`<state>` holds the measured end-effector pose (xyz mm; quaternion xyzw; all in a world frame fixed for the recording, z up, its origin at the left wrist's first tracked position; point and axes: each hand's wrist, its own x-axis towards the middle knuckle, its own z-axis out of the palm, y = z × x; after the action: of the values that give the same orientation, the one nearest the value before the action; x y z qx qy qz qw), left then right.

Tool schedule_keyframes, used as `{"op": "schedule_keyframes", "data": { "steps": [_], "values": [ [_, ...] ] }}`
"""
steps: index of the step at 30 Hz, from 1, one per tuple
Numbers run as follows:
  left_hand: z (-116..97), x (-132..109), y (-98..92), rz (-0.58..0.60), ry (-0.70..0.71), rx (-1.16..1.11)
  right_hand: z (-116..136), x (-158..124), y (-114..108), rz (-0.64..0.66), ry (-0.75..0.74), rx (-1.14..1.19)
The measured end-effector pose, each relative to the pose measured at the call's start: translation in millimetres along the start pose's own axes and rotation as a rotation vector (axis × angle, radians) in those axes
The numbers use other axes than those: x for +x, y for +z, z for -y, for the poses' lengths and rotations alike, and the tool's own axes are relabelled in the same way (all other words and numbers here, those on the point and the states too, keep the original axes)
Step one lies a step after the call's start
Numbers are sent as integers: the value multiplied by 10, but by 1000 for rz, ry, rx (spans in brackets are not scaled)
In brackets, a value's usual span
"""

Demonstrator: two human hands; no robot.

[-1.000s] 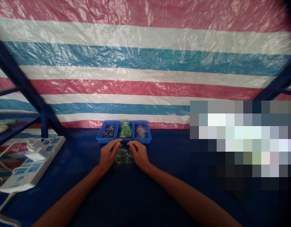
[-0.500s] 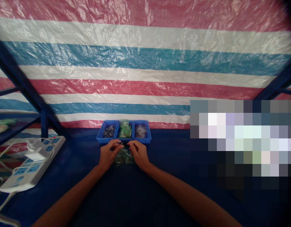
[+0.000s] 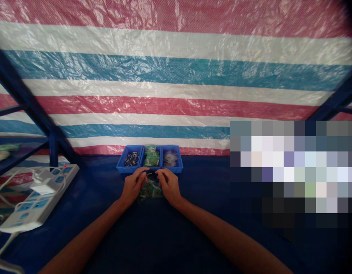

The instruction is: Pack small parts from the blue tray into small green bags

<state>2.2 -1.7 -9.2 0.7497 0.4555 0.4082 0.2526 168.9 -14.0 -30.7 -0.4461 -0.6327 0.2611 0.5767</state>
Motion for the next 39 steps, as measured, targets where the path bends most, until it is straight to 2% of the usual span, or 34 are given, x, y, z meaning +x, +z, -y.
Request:
{"op": "schedule_keyframes", "data": {
  "steps": [10, 18, 23, 28, 39],
  "values": [
    [-28, -30, 19, 35, -75, -133, 6, 1, 1, 129, -95, -3],
    [-54, -46, 21, 12, -90, -169, 26, 4, 3, 113, -80, -10],
    [-51, -45, 15, 26, -68, -136, 46, 0, 0, 104, -68, -16],
    [-27, -37, 18, -16, -20, -47, 16, 4, 6, 45, -13, -19],
    [-32, -16, 4, -35, 26, 73, -3, -3, 10, 54, 14, 3]
  ]
}}
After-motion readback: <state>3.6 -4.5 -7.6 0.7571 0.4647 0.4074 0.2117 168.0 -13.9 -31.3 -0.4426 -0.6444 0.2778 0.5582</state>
